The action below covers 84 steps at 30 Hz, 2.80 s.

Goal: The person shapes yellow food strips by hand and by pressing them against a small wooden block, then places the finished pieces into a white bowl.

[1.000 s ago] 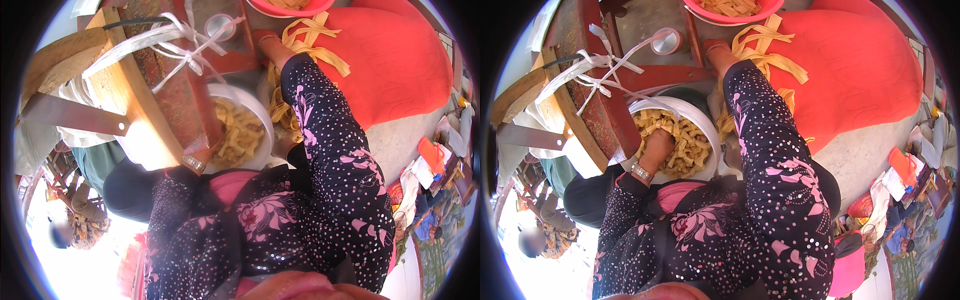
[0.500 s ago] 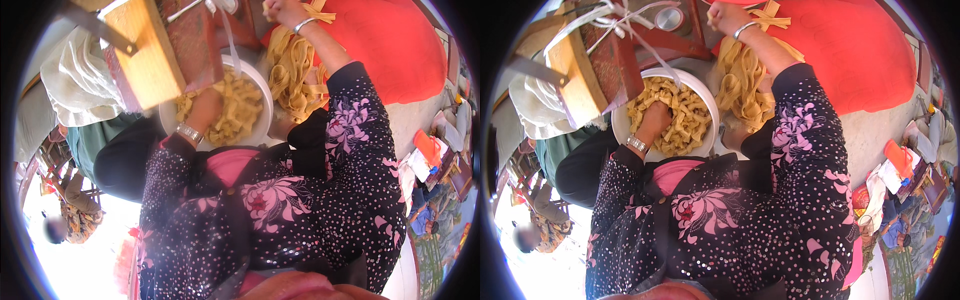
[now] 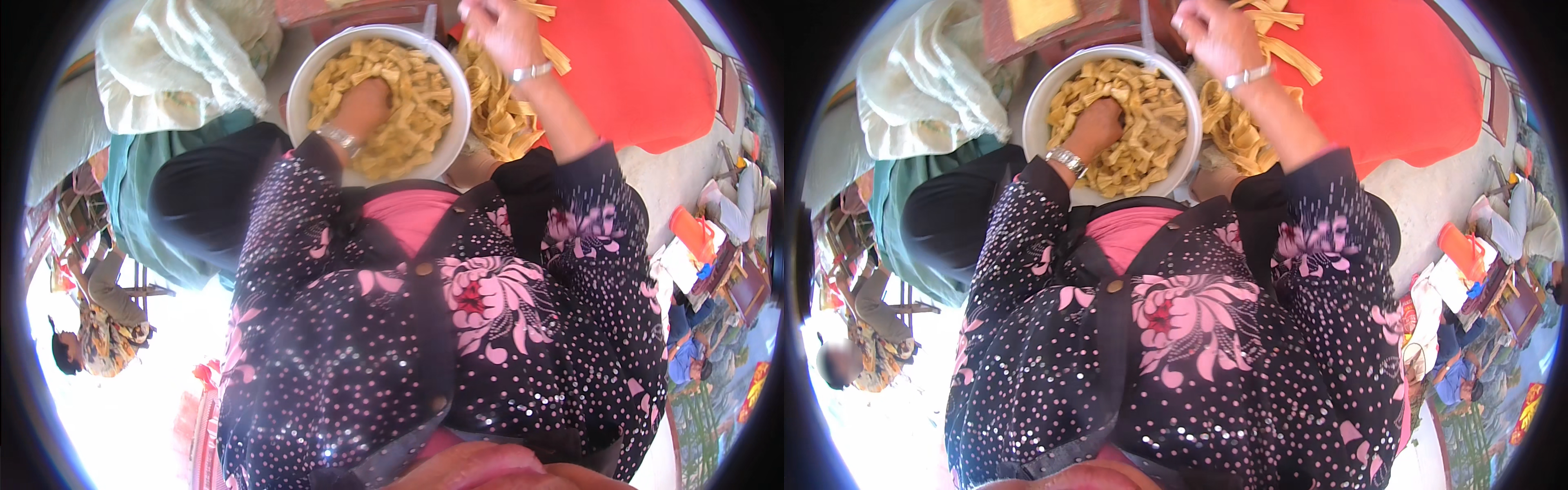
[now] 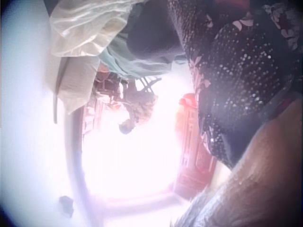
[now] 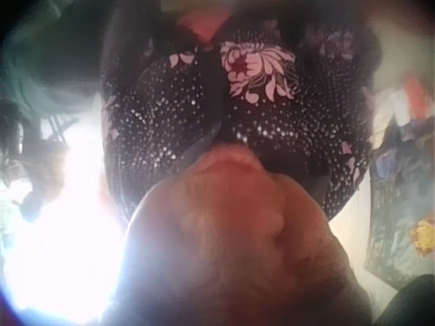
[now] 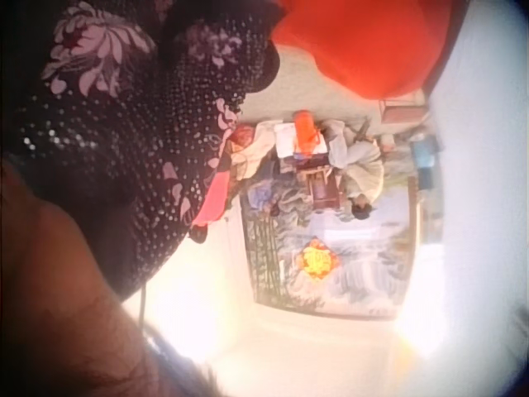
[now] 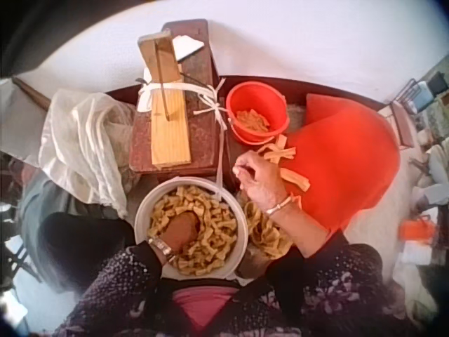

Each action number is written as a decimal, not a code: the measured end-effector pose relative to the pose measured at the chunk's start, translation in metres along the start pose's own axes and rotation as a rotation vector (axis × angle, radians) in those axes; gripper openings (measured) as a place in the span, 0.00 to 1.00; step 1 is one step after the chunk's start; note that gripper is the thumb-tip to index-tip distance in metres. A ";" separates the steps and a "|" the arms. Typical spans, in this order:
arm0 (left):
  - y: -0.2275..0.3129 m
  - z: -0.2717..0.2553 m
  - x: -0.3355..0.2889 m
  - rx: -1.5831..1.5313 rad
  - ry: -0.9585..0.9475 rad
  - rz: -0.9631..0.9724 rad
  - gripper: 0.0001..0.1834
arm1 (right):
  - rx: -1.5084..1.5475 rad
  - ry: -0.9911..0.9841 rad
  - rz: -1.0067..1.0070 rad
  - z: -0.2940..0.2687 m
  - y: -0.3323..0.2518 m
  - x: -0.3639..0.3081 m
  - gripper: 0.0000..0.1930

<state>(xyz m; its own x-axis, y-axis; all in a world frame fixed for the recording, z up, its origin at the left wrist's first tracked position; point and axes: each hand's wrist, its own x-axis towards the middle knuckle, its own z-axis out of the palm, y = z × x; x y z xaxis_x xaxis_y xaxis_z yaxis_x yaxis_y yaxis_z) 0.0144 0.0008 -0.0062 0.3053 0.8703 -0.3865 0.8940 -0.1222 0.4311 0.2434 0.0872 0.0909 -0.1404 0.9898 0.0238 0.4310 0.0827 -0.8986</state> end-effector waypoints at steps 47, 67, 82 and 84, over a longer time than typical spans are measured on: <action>0.046 0.023 -0.036 -0.062 -0.131 0.018 0.15 | -0.889 -0.940 0.058 0.103 0.043 -0.096 0.12; 0.019 0.023 -0.022 -0.126 -0.110 -0.033 0.23 | 0.154 -0.455 0.212 0.025 0.002 -0.043 0.04; 0.030 0.021 -0.028 -0.129 -0.123 -0.054 0.22 | 0.604 0.534 0.824 -0.008 0.143 0.043 0.05; 0.033 0.018 -0.028 -0.132 -0.132 -0.050 0.22 | 0.221 0.446 0.717 -0.016 0.156 0.047 0.10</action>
<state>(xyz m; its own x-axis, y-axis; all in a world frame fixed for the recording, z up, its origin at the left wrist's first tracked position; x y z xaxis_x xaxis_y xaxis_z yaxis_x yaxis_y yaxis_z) 0.0410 -0.0365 0.0040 0.3101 0.8025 -0.5098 0.8610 -0.0096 0.5085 0.3185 0.1484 -0.0411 0.4803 0.7514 -0.4524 0.0927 -0.5564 -0.8258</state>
